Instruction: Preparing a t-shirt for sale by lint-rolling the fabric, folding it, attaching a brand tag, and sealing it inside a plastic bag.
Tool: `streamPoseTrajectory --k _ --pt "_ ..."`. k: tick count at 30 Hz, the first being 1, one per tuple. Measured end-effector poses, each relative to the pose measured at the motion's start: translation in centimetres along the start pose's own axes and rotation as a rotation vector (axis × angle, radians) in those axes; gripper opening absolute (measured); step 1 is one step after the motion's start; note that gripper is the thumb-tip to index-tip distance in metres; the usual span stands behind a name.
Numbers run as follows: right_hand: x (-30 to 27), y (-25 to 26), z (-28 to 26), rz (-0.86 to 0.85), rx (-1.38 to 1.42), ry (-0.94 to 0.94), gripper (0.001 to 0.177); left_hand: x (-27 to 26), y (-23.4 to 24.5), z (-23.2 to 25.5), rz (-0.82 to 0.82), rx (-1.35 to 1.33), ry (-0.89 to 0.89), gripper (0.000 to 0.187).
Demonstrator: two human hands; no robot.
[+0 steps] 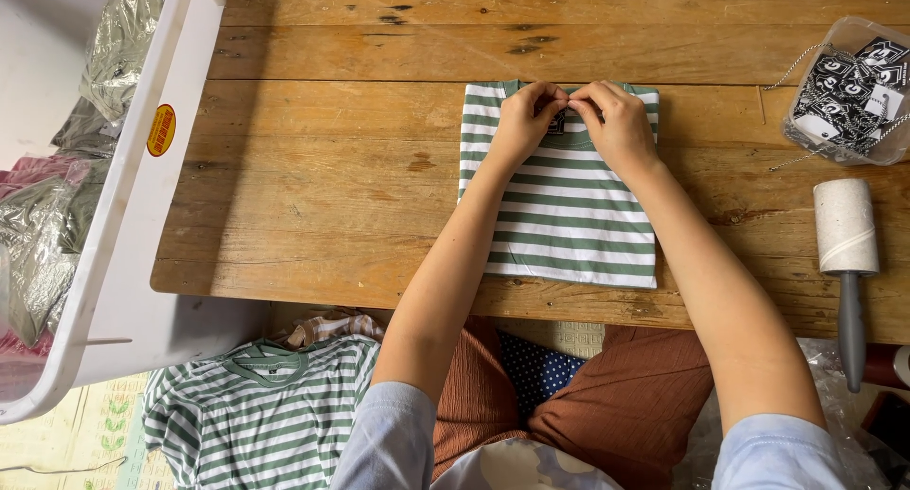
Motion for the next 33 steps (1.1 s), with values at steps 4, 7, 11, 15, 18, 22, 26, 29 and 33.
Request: streamPoseTrajectory --k 4,7,11,15,18,22,26,29,33 --pt "0.0 0.1 0.1 0.002 0.014 -0.038 0.004 0.1 0.4 -0.2 -0.004 0.046 0.021 0.001" --pt "0.2 -0.1 1.2 0.016 0.046 -0.066 0.005 0.2 0.8 0.4 0.01 0.083 0.003 0.003" --pt "0.5 -0.6 2.5 0.034 0.062 -0.086 0.006 0.5 0.7 1.2 0.002 0.169 -0.09 0.007" --pt "0.3 0.4 3.0 0.082 0.039 -0.116 0.009 0.4 0.3 2.1 -0.04 0.182 -0.175 0.009" --pt "-0.9 1.2 3.3 -0.183 0.366 -0.326 0.044 0.3 -1.1 4.2 -0.164 0.222 -0.315 0.035" --pt "-8.0 11.9 -3.8 0.121 0.059 -0.095 0.044 0.3 -2.1 7.5 -0.21 0.327 -0.448 0.044" --pt "-24.7 21.9 -5.4 0.828 -0.1 -0.085 0.019 1.0 -1.0 11.7 -0.096 0.408 -0.532 0.04" --pt "-33.8 22.6 0.9 0.853 -0.444 -0.512 0.02 1.1 -1.4 16.2 -0.059 0.358 -0.598 0.039" --pt "-44.2 16.2 12.4 0.416 -0.561 -0.863 0.053 0.6 -2.1 20.1 -0.017 0.327 -0.687 0.035"
Point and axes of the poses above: each hand's wrist, its own x-axis towards the middle knuckle, its own y-axis out of the back of the hand, z = x × y, the point moved 10 cm from there along x, towards the middle knuckle, and after that the axes turned 14 degrees about -y, right-handed, at the moved point
